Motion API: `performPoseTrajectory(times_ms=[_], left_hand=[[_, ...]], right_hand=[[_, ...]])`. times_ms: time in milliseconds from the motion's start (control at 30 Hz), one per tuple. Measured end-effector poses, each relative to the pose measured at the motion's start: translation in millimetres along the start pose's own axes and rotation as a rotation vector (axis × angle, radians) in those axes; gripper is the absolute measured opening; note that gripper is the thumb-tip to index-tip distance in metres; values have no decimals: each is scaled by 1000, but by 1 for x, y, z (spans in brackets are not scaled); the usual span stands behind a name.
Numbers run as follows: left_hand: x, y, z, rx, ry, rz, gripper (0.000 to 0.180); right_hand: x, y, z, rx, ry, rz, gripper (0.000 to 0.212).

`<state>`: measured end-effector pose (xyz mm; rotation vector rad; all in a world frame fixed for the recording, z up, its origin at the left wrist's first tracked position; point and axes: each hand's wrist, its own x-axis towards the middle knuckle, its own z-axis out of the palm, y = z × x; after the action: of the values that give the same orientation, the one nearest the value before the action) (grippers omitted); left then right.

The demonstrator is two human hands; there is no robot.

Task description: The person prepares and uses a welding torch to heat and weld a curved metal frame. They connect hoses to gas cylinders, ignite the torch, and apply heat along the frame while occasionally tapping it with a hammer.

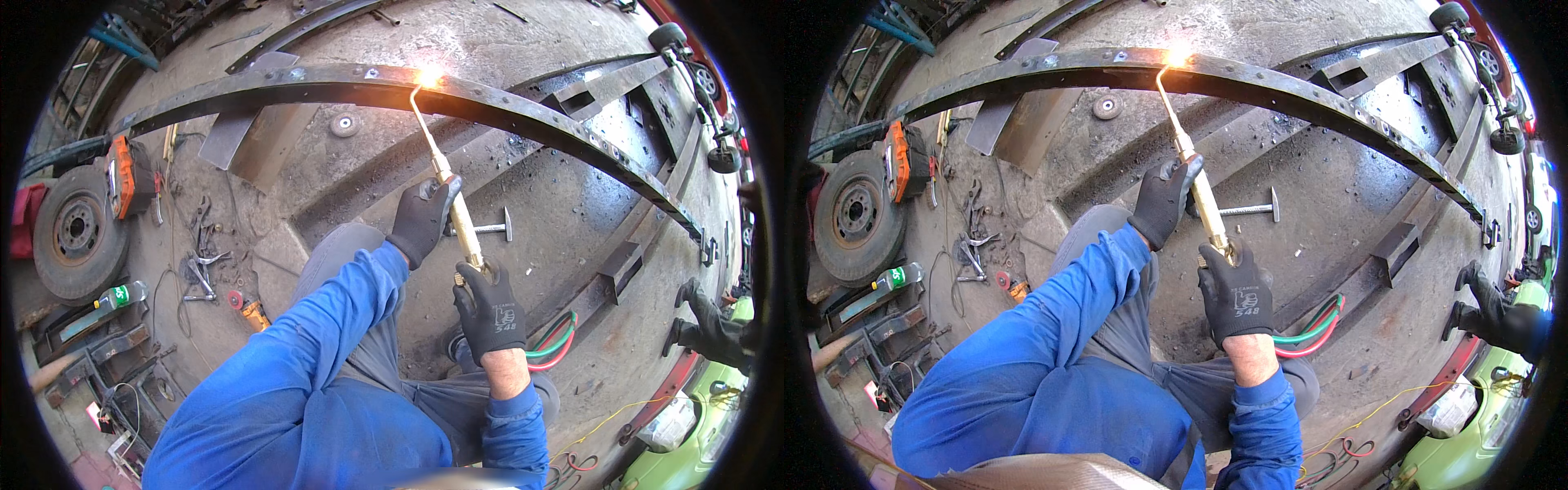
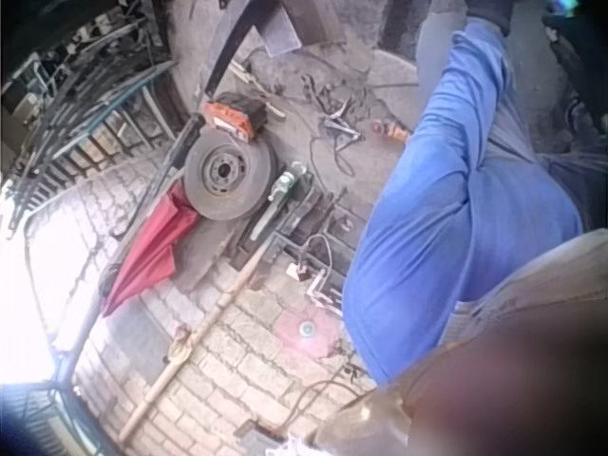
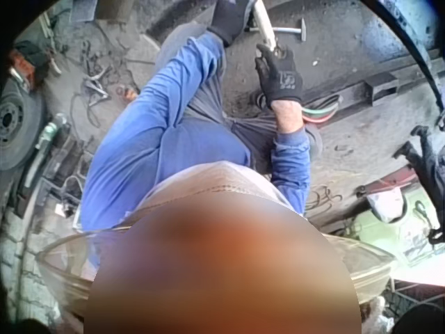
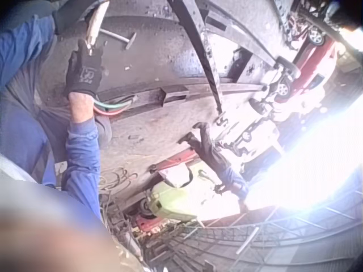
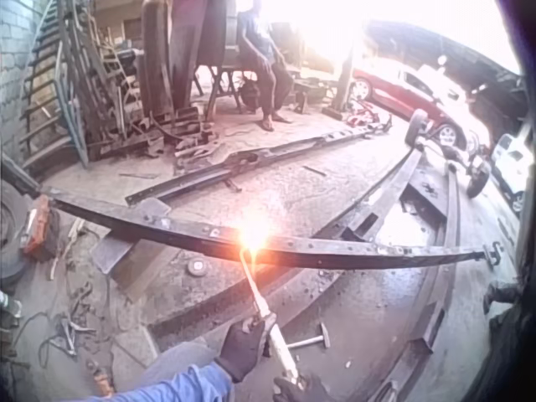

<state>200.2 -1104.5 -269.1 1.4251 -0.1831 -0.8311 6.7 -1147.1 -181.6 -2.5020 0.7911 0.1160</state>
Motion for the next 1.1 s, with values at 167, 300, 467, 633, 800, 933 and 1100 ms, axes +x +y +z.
performPoseTrajectory(times_ms=[167,300,467,633,800,933,1100], left_hand=[[0,-1,-1,-46,-8,-24,43],[-2,1,-3,15,-14,18,43],[0,1,-5,56,-11,35,42],[2,-5,-7,37,-32,142,40],[2,-3,-7,12,-32,141,39],[0,4,-7,3,-3,10,38],[0,7,-7,-64,-11,-41,37]], right_hand=[[-1,2,3,-45,48,-55,44],[-2,2,7,-56,69,-59,42],[0,2,10,-55,82,-60,42],[0,0,12,-37,73,-29,36],[0,-3,12,-32,49,0,34],[1,-5,11,-34,48,-10,35],[-1,-7,12,4,19,17,36]])
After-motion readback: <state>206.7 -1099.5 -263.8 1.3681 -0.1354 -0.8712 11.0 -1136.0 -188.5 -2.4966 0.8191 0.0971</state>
